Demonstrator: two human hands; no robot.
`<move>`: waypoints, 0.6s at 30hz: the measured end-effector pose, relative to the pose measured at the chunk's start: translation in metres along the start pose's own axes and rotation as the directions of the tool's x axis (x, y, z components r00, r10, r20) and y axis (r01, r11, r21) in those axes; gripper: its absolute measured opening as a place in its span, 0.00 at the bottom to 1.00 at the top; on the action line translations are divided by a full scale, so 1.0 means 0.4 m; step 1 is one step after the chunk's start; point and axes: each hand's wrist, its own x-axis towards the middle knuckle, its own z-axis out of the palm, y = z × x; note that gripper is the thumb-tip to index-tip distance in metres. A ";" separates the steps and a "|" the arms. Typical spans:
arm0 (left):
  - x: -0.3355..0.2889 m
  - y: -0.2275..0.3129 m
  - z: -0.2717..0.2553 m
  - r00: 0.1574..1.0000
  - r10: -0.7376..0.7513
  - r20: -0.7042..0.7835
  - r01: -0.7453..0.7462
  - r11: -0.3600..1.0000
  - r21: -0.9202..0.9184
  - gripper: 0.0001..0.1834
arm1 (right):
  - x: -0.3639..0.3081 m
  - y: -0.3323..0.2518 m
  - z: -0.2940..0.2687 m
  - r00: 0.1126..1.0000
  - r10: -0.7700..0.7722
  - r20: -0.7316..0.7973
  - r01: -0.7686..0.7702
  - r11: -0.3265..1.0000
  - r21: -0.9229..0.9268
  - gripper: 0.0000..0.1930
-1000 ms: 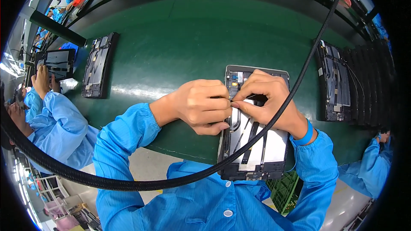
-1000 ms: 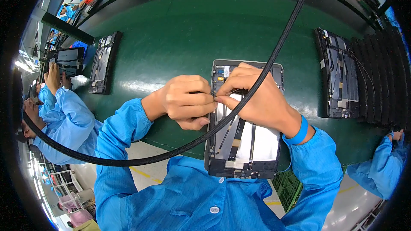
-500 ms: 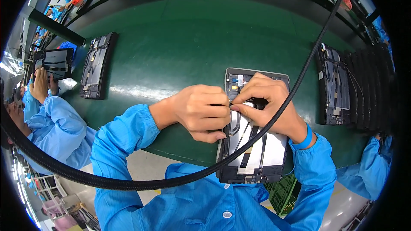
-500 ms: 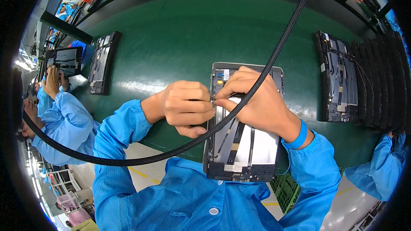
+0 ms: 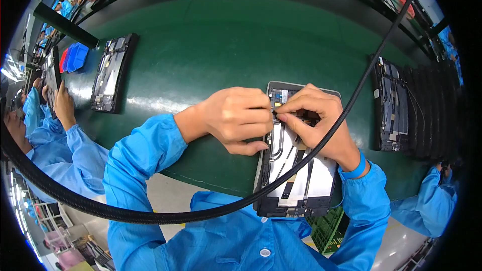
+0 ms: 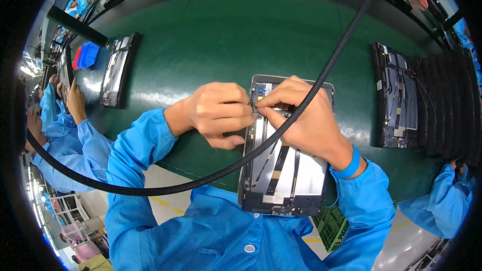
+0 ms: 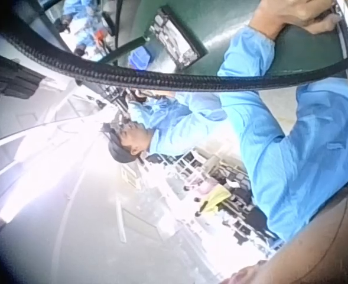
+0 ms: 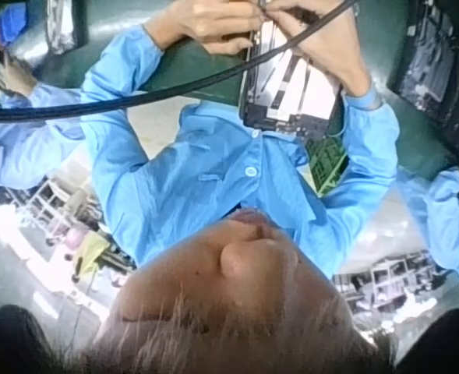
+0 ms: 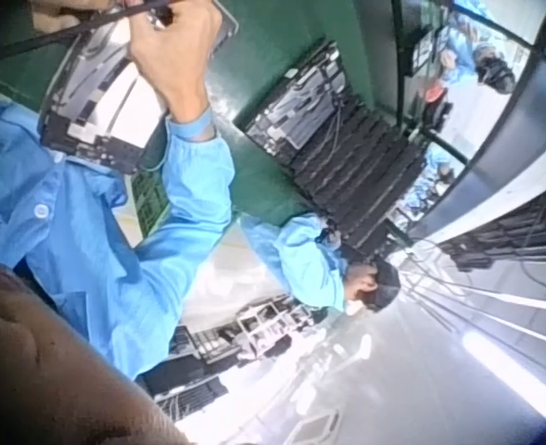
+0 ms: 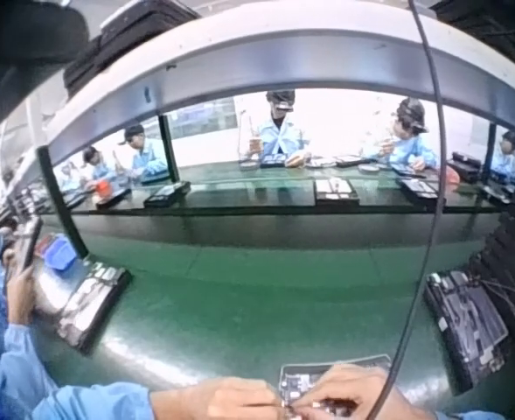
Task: The person assembles electronic tablet devices by taking units from the conveyor line, connecting internal ribbon cables and pressing components into place by hand, and placing each assembled unit back onto the line.
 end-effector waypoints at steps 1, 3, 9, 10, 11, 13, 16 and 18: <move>0.000 0.002 -0.006 1.000 -0.017 0.020 0.017 1.000 0.002 0.16 | 0.002 0.004 0.002 1.000 -0.006 -0.025 0.006 1.000 0.012 0.09; -0.002 0.011 -0.010 0.999 -0.031 0.022 0.031 1.000 0.006 0.17 | 0.004 0.000 0.001 0.999 -0.012 -0.046 0.013 1.000 0.023 0.09; -0.024 0.011 -0.005 0.999 -0.042 0.020 0.041 0.999 0.032 0.20 | 0.009 -0.010 0.005 0.993 0.104 -0.047 -0.103 0.994 0.022 0.07; -0.024 0.011 -0.004 0.999 -0.035 0.009 0.035 0.999 0.029 0.20 | 0.008 -0.013 0.005 0.992 0.116 -0.042 -0.116 0.993 0.008 0.07; -0.023 0.012 -0.005 0.999 -0.036 0.007 0.036 0.999 0.032 0.20 | 0.009 -0.014 0.004 0.991 0.128 -0.037 -0.128 0.992 -0.007 0.07; -0.021 0.015 -0.008 0.998 -0.050 0.033 0.049 0.998 0.031 0.18 | 0.008 -0.011 0.006 0.992 0.122 -0.036 -0.123 0.992 -0.012 0.07; -0.027 0.015 0.004 0.999 -0.052 0.016 0.052 0.997 0.051 0.16 | 0.009 -0.011 0.007 0.992 0.118 -0.037 -0.119 0.993 -0.011 0.07; -0.023 0.014 0.003 0.998 -0.056 0.016 0.055 0.998 0.041 0.16 | 0.008 -0.013 0.005 0.992 0.119 -0.038 -0.119 0.993 -0.007 0.07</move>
